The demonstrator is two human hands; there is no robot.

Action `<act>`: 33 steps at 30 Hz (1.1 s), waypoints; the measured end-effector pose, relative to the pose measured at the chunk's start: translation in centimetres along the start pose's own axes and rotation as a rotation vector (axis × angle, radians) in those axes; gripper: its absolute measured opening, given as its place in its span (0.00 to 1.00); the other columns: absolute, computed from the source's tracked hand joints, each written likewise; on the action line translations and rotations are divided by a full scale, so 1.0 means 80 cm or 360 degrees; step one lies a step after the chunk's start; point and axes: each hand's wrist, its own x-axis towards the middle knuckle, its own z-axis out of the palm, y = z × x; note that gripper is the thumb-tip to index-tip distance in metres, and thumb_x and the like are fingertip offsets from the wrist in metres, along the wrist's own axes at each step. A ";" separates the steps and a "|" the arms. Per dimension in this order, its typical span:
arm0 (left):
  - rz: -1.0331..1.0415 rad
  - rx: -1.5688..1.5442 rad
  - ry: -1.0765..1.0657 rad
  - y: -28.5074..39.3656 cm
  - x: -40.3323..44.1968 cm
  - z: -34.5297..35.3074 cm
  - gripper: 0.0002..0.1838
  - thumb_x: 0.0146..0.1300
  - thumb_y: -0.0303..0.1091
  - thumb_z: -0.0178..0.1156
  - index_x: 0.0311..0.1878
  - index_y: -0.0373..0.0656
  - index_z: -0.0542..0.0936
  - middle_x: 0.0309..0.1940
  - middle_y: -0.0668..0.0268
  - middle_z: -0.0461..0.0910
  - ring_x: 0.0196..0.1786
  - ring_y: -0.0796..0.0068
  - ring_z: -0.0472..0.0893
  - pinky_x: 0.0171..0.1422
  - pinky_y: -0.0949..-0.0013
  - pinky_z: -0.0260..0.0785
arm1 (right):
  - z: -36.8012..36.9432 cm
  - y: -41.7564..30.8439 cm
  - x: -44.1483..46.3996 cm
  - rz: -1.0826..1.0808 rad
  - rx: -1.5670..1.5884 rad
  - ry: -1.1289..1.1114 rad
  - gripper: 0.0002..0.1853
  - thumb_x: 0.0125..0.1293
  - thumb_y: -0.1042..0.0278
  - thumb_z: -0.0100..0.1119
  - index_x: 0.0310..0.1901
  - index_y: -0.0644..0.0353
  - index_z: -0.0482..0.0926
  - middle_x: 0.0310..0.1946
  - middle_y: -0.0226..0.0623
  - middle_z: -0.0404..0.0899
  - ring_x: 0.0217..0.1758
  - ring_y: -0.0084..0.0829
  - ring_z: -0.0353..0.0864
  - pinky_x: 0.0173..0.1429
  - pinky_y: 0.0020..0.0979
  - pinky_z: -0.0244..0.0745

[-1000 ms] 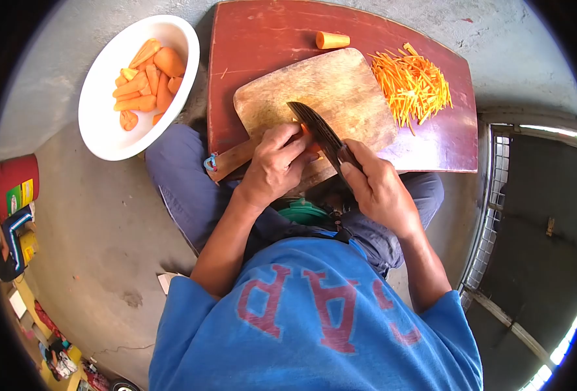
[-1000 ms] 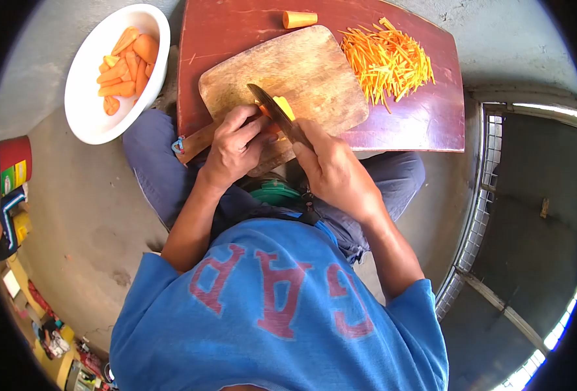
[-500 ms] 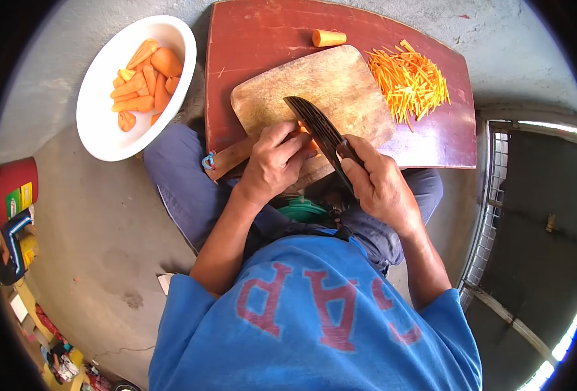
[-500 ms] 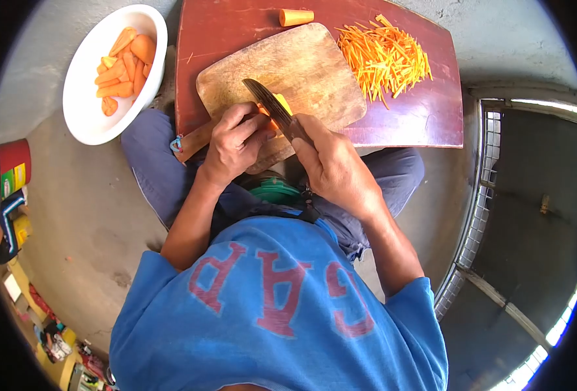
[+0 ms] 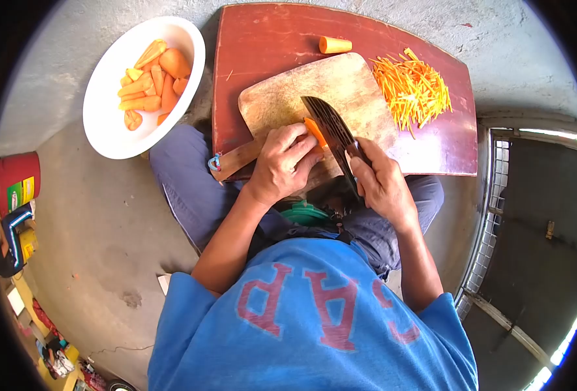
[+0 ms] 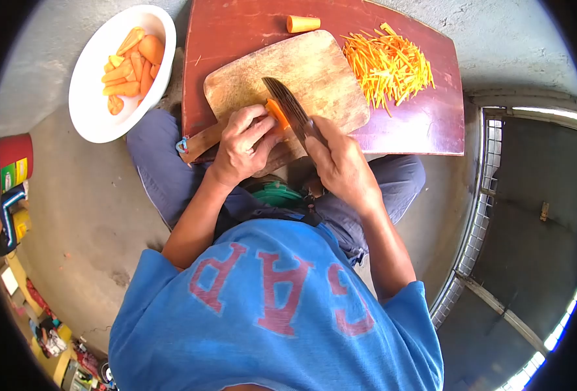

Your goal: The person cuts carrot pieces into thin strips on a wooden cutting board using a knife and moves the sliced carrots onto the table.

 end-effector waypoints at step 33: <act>0.0010 0.0001 0.0028 -0.004 -0.005 -0.003 0.15 0.65 0.22 0.79 0.54 0.37 0.92 0.54 0.54 0.88 0.54 0.49 0.88 0.60 0.52 0.82 | 0.024 -0.015 0.039 -0.0400 -0.0165 -0.0117 0.14 0.84 0.72 0.61 0.62 0.71 0.77 0.39 0.73 0.85 0.50 0.73 0.88 0.50 0.59 0.82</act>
